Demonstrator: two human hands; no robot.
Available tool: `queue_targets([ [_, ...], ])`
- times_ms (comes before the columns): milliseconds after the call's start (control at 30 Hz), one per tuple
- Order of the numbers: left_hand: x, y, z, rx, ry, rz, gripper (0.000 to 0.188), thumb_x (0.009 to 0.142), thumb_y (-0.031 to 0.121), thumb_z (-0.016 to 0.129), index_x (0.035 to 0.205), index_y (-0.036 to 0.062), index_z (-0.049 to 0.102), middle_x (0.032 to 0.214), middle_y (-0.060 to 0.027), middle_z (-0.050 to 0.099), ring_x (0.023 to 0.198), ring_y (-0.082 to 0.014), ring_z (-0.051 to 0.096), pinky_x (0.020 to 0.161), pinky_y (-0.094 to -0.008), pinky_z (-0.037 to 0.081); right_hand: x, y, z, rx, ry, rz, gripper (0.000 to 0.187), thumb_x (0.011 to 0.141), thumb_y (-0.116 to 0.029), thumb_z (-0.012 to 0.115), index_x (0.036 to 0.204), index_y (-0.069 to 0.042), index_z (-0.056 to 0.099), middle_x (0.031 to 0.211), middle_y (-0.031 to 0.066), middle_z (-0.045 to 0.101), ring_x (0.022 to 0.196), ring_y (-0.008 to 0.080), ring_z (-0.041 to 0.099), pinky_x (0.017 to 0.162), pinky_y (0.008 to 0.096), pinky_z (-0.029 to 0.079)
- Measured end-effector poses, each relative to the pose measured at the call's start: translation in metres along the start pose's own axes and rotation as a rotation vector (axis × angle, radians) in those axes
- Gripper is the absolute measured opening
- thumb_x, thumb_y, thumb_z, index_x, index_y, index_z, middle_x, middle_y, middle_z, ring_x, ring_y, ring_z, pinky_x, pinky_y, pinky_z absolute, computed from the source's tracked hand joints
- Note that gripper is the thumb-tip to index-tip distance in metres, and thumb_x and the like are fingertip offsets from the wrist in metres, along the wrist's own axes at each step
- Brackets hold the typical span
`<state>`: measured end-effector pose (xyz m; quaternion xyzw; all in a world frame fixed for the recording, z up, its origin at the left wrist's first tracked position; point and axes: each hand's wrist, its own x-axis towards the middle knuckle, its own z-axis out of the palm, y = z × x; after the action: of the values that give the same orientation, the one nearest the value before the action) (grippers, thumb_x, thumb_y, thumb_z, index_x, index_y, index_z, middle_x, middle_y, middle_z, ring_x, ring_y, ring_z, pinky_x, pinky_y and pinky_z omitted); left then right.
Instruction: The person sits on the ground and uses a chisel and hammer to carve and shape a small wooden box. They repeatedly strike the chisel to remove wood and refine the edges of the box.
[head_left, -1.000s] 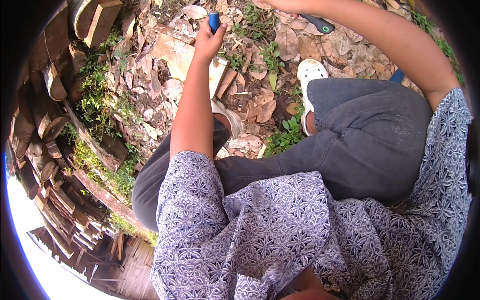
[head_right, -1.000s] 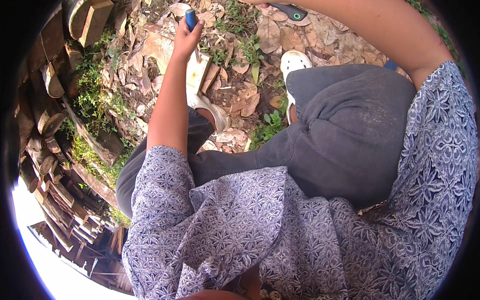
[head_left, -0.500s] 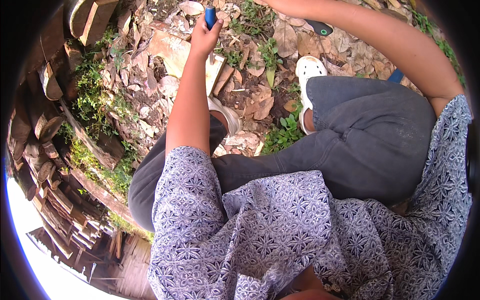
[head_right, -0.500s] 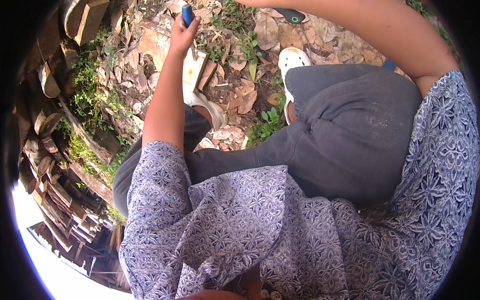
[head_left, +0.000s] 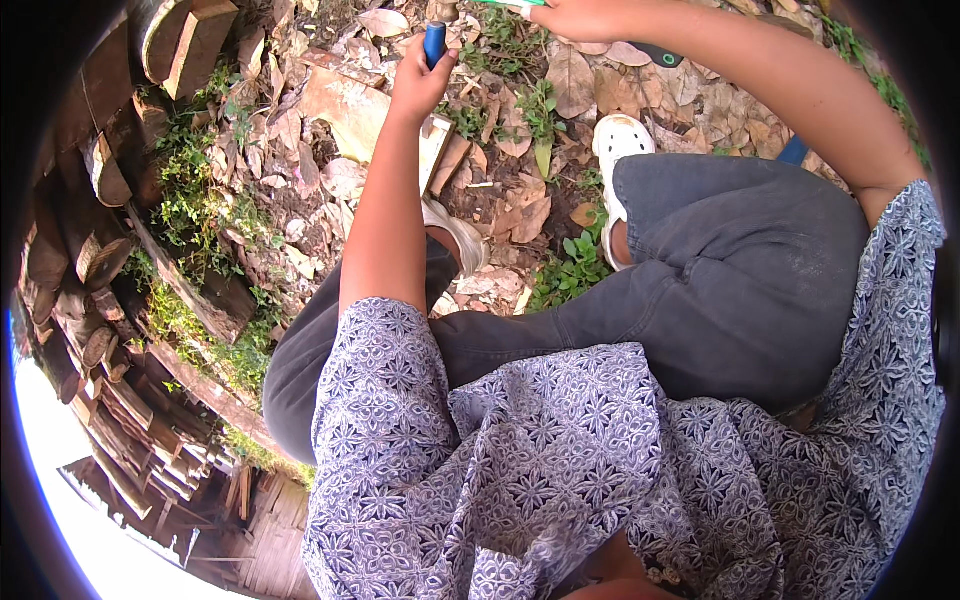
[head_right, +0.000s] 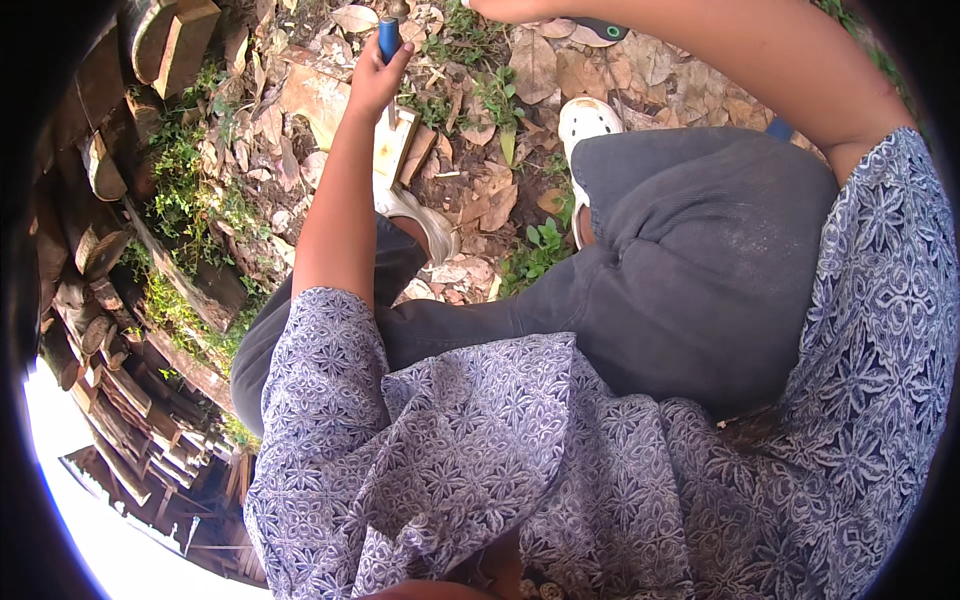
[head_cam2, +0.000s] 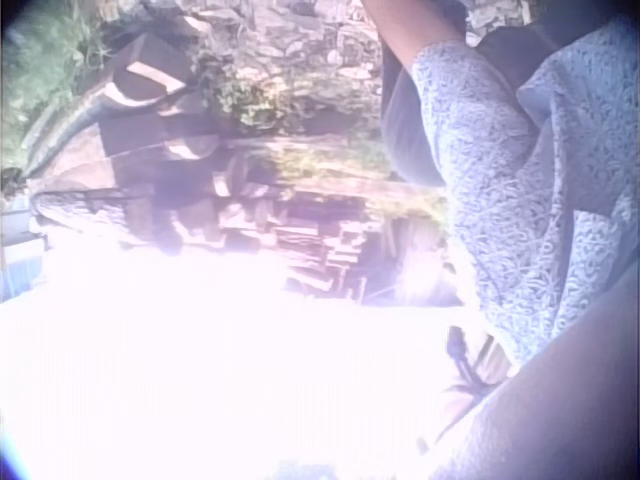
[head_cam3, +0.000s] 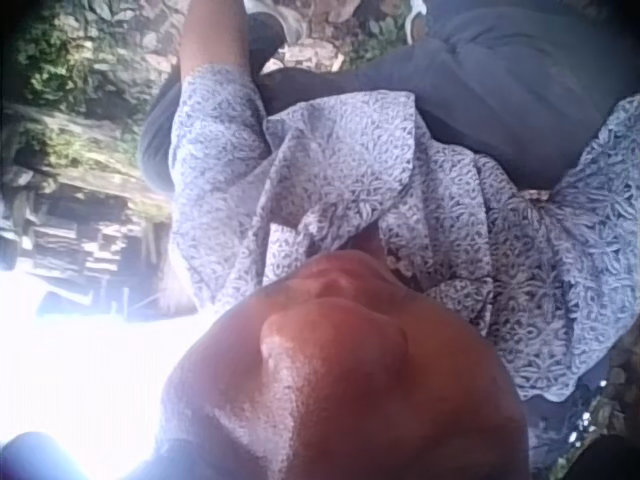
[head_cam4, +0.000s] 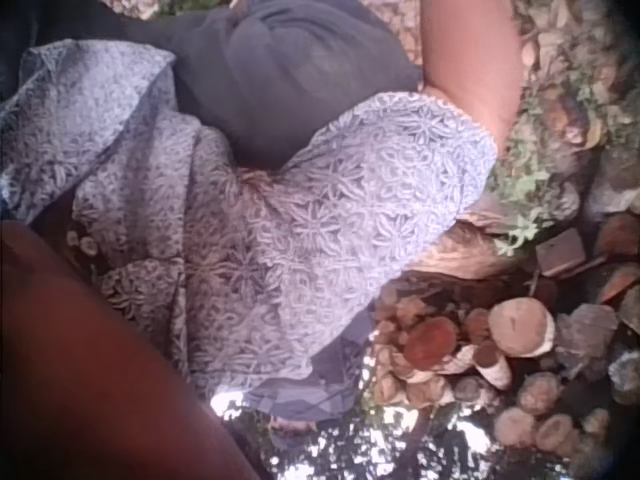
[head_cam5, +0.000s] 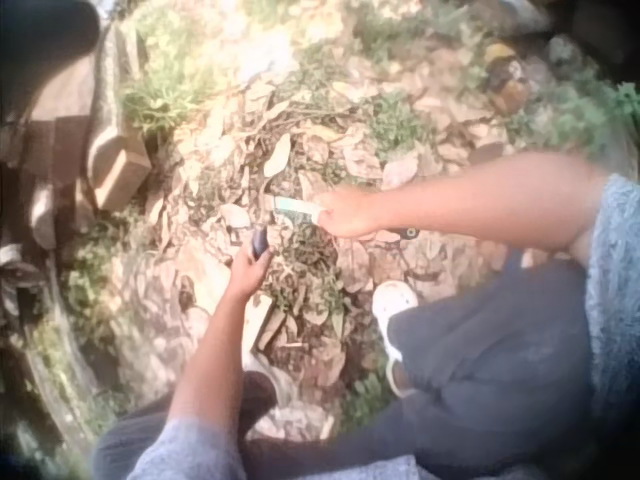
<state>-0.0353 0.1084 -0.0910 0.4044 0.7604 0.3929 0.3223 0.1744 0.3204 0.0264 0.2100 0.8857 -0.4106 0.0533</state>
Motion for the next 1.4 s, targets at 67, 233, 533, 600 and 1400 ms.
queue_targets([
  [67, 0.004, 0.012, 0.0, -0.021, -0.044, -0.047, 0.038, 0.093, 0.035, 0.073, 0.114, 0.0057, 0.059, 0.079, -0.0034, 0.062, 0.07, -0.0132, 0.057, 0.066, -0.0323, 0.048, -0.002, -0.012, -0.023, 0.084, -0.028, 0.138, 0.029, 0.096, -0.022, 0.049, 0.116, -0.006, 0.063, 0.094, 0.0199, 0.071, 0.088, 0.036, 0.07, 0.077, 0.0458, 0.054],
  [233, 0.003, 0.022, 0.001, -0.019, -0.037, -0.057, 0.035, 0.094, 0.033, 0.072, 0.111, 0.0062, 0.059, 0.078, -0.003, 0.061, 0.07, -0.0132, 0.056, 0.066, -0.0317, 0.048, -0.005, -0.01, -0.003, 0.084, 0.162, 0.096, 0.029, 0.096, -0.023, 0.049, 0.116, -0.005, 0.06, 0.093, 0.019, 0.071, 0.087, 0.0353, 0.07, 0.076, 0.0449, 0.055],
  [533, 0.002, 0.018, 0.006, 0.085, -0.063, -0.067, 0.041, 0.094, 0.035, 0.072, 0.121, 0.0071, 0.059, 0.082, -0.0053, 0.064, 0.076, -0.0156, 0.061, 0.071, -0.0334, 0.05, 0.001, 0.009, 0.004, -0.029, -0.007, 0.007, 0.03, 0.094, -0.019, 0.049, 0.114, -0.002, 0.061, 0.091, 0.0271, 0.069, 0.088, 0.0435, 0.068, 0.08, 0.0516, 0.054],
  [600, -0.001, 0.02, 0.01, 0.146, -0.072, -0.023, 0.044, 0.093, 0.036, 0.071, 0.125, 0.0079, 0.059, 0.084, -0.006, 0.066, 0.078, -0.017, 0.063, 0.073, -0.0344, 0.051, -0.001, 0.018, 0.015, -0.129, -0.014, -0.079, 0.03, 0.092, -0.019, 0.05, 0.114, -0.001, 0.061, 0.092, 0.0263, 0.07, 0.089, 0.0442, 0.068, 0.081, 0.0518, 0.054],
  [1400, -0.002, 0.061, -0.055, 0.056, 0.038, -0.213, 0.031, 0.091, 0.033, 0.075, 0.098, 0.0048, 0.065, 0.072, -0.0011, 0.063, 0.066, -0.013, 0.057, 0.063, -0.0319, 0.047, 0.002, -0.014, -0.016, 0.023, -0.01, 0.177, 0.034, 0.1, -0.031, 0.057, 0.103, 0.002, 0.058, 0.068, 0.009, 0.063, 0.051, 0.0196, 0.063, 0.051, 0.0361, 0.056],
])
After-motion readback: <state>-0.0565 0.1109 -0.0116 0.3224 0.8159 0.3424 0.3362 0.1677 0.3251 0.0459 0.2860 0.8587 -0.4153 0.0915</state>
